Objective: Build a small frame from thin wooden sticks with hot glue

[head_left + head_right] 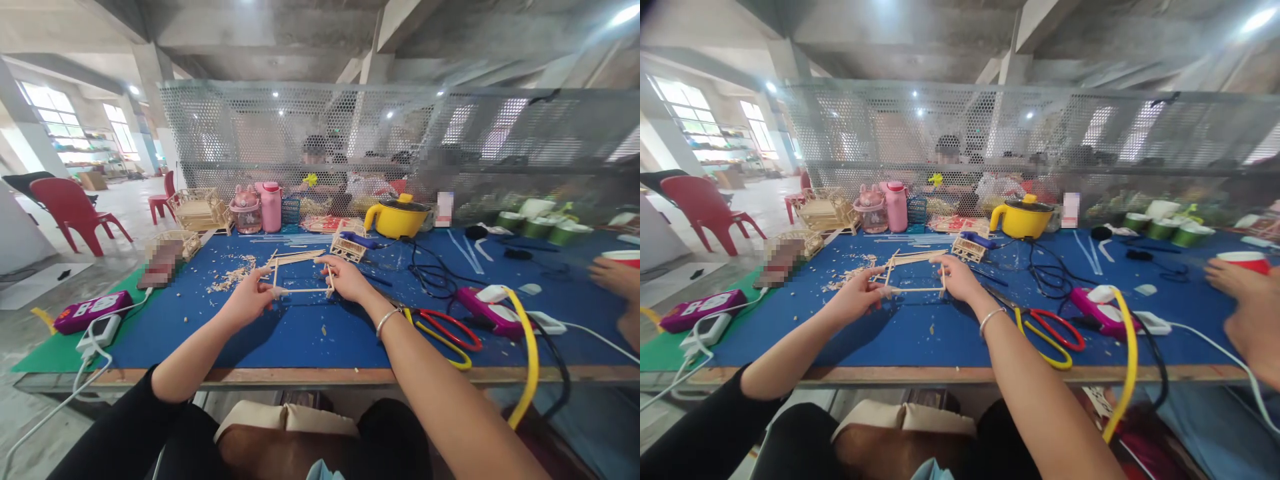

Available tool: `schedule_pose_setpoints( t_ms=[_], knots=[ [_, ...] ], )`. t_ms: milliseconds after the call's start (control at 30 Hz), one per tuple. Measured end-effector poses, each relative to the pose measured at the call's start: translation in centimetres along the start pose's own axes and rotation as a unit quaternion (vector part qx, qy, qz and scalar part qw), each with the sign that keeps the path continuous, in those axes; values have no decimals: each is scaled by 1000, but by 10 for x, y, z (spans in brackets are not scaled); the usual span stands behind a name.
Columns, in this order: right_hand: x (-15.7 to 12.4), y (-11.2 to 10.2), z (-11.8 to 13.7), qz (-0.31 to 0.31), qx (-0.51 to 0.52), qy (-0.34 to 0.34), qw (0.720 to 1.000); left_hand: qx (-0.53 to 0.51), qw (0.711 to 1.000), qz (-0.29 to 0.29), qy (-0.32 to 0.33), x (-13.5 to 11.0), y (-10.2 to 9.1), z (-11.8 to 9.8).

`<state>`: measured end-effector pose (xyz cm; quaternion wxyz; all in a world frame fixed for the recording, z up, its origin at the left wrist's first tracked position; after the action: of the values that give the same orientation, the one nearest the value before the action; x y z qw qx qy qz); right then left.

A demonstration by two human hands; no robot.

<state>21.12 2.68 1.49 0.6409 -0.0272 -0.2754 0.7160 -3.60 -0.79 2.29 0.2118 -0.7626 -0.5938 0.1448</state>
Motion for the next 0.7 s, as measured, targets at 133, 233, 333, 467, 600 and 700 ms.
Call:
schedule_pose_setpoints(
  t_ms=[133, 233, 333, 467, 600, 700],
  knots=[
    [-2, -14, 9, -26, -20, -17, 999, -54, 998, -35, 13, -11, 4, 4],
    [-5, -29, 13, -124, -106, -13, 987, -82, 996, -43, 8, -13, 5, 8],
    [-8, -26, 14, -73, -217, 4, 973, -102, 993, -52, -2, -17, 8, 11],
    [-9, -10, 10, 47, -273, 27, 960, -113, 991, -63, -19, -19, 10, 12],
    [-9, -18, 5, 25, -290, 69, 954, -110, 989, -88, -35, -18, 9, 15],
    [-10, -30, 5, 10, -294, 90, 951, -106, 990, -84, -26, -16, 9, 17]
  ],
)
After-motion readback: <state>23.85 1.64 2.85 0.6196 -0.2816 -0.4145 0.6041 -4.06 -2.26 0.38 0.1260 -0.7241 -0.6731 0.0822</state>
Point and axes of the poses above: each hand's wrist, its own x-axis towards the middle knuckle, its own y-axis out of the palm, z = x × y, the point moved 1 cm from there along x, towards the middle knuckle, and after that the axes turned 11 degrees about x, right-handed, at the moved point
